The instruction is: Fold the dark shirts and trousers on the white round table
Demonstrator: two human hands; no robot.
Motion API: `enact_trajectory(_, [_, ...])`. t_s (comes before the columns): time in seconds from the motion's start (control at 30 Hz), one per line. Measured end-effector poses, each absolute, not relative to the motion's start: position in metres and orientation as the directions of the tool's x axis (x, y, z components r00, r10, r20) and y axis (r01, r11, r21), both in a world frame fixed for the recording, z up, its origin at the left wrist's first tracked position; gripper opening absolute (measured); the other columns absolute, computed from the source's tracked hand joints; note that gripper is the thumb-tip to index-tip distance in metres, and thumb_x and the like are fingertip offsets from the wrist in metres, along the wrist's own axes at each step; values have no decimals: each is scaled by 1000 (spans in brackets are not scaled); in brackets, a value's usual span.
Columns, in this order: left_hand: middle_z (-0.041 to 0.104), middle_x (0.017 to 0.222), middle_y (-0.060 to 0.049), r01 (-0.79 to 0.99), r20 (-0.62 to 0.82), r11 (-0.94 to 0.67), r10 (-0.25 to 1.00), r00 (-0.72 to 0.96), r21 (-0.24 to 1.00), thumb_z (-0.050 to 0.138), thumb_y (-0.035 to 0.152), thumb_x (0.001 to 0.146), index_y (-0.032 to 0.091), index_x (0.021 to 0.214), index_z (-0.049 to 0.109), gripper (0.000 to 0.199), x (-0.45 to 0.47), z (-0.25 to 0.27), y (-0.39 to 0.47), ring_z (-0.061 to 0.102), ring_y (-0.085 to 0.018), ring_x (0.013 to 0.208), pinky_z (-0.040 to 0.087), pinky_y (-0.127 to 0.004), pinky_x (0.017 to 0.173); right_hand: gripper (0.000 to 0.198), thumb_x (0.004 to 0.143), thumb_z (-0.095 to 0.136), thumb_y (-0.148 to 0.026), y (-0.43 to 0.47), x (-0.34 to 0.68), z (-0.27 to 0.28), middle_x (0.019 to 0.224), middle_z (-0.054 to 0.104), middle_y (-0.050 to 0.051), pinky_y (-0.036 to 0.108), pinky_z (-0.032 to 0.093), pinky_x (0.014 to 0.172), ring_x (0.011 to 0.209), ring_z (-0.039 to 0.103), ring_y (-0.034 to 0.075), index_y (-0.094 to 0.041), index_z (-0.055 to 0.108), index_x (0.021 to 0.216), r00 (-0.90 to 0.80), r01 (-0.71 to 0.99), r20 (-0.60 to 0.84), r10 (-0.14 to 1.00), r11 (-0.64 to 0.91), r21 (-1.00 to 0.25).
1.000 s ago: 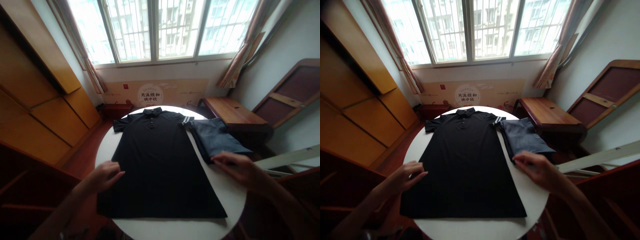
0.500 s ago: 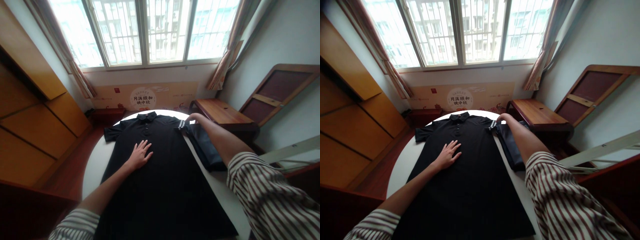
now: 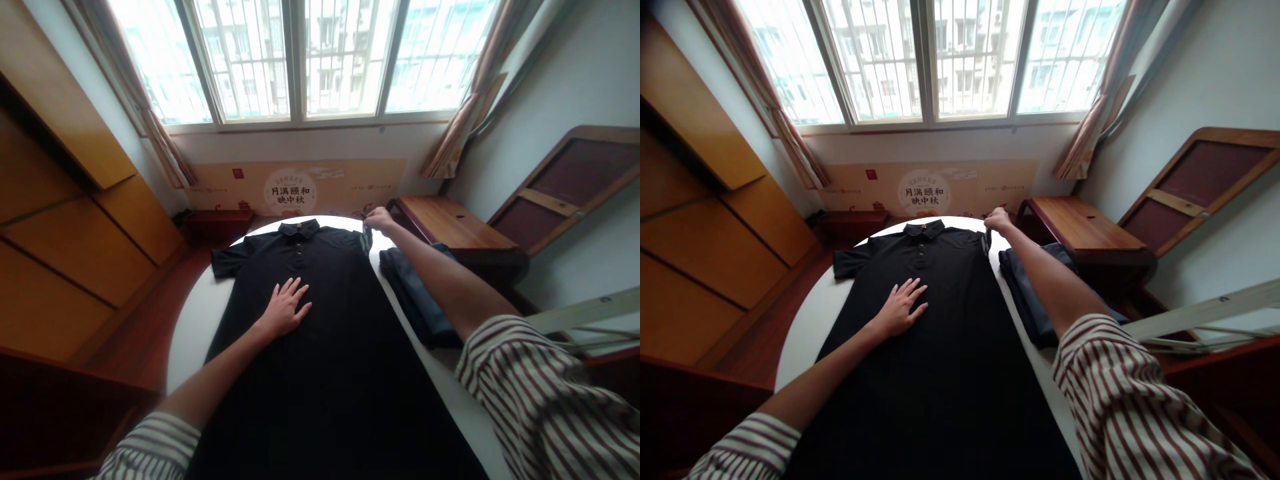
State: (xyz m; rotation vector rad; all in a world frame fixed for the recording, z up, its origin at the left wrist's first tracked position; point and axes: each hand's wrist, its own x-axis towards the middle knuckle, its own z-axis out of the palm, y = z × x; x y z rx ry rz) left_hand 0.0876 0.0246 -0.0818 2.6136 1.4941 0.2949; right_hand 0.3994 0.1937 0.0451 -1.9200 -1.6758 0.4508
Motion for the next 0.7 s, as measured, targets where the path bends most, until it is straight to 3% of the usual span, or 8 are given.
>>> enact_trajectory(0.1, [30,160,-10,835,114,-511,860,498,206,33,55,99,24,150,39,60,88,-82,25,23,-30,148,21,-59,117,38,75,72,-6,190,377,46,100,69,9,25,49,79,92,63,18,-8,68,113,13,823,107,994,50,-566])
enact_trajectory(0.23, [32,159,-11,830,120,-512,859,498,220,35,55,99,23,149,41,59,88,-81,25,24,-31,148,21,-60,117,21,74,72,-12,182,362,33,81,71,3,21,47,72,79,63,16,-12,75,94,-125,831,25,992,118,-543])
enact_trajectory(0.4, [32,159,-10,830,128,-507,862,490,232,37,54,99,25,148,41,58,88,-83,25,25,-31,148,20,-59,118,9,77,68,-10,193,376,18,64,66,10,26,51,67,65,63,16,-3,71,81,-5,863,-115,993,-54,-503])
enact_trajectory(0.53, [33,159,-10,833,132,-503,864,485,230,37,54,98,25,148,42,58,88,-84,25,24,-31,148,20,-59,118,26,86,67,-20,210,384,12,62,64,12,27,53,61,59,60,14,5,66,91,107,841,-187,977,-189,-507])
enact_trajectory(0.7, [31,159,-10,836,123,-501,866,486,223,38,53,98,24,149,41,58,90,-82,23,23,-31,148,21,-59,118,41,86,72,-37,225,370,-2,70,66,12,27,52,58,59,61,14,3,64,92,147,817,-205,968,-236,-526])
